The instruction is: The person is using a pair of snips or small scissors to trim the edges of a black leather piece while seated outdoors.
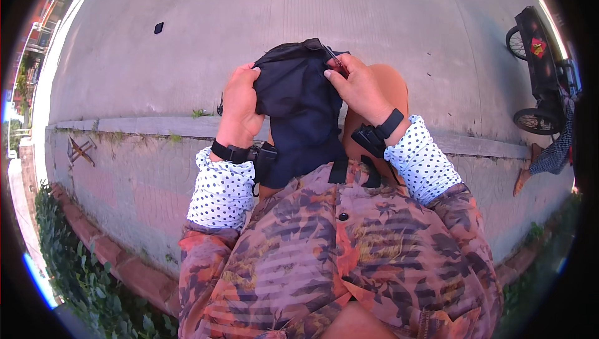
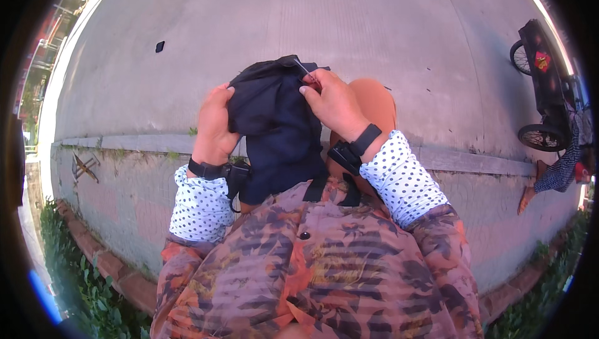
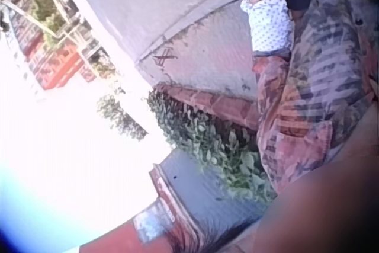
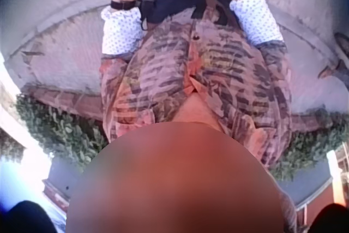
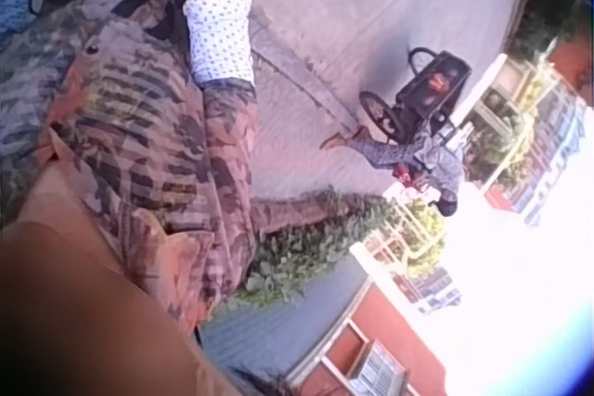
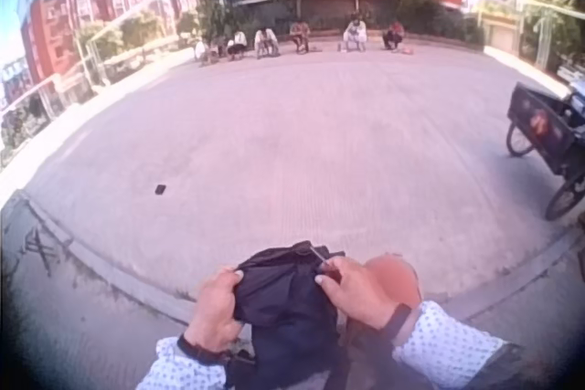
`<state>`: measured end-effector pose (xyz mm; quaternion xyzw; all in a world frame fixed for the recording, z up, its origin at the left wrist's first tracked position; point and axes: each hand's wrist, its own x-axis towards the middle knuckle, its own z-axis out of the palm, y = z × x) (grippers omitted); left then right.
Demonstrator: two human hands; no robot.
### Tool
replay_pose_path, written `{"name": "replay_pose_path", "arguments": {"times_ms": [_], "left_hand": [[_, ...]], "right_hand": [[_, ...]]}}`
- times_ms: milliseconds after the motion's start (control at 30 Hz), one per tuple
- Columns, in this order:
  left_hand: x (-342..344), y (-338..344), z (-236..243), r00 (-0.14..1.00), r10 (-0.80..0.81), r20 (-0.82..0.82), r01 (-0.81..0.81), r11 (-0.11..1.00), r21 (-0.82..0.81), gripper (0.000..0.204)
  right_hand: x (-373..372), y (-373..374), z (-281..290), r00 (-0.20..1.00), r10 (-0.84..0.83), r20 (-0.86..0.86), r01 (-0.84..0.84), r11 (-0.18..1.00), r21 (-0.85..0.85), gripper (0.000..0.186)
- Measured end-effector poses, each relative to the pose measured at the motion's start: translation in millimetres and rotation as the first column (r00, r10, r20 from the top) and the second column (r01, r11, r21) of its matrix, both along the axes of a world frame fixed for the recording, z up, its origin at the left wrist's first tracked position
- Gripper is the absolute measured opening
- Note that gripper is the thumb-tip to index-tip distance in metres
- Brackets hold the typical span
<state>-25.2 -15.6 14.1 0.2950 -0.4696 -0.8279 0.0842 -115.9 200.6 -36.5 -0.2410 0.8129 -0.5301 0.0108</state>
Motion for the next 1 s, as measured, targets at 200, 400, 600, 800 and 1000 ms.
{"name": "replay_pose_path", "arguments": {"times_ms": [200, 400, 600, 800, 1000], "left_hand": [[4.8, -5.3, 1.5, 0.953, -0.292, 0.081, 0.298, 0.953, -0.064, 0.02], [25.0, -15.0, 9.1, 0.95, -0.293, 0.111, 0.298, 0.954, -0.031, 0.014], [45.1, -11.0, 20.3, 0.98, -0.15, -0.134, 0.155, 0.987, 0.033, 0.016], [43.0, -0.9, 14.8, 0.98, -0.188, -0.065, 0.19, 0.981, 0.028, 0.026], [35.3, 6.7, 18.4, 0.985, -0.133, -0.105, 0.14, 0.989, 0.056, 0.027]], "right_hand": [[7.8, 14.5, 16.7, 0.91, 0.094, 0.405, -0.034, 0.987, -0.154, 0.02], [40.3, 32.4, 70.1, 0.794, 0.239, 0.558, -0.113, 0.961, -0.251, 0.017], [54.7, 41.2, 71.3, 0.836, 0.333, 0.437, -0.309, 0.943, -0.128, 0.021], [44.5, 25.6, 81.6, 0.939, 0.234, 0.25, -0.202, 0.968, -0.148, 0.03], [24.8, -22.0, 69.0, 0.945, 0.322, -0.051, -0.326, 0.931, -0.164, 0.032]]}}
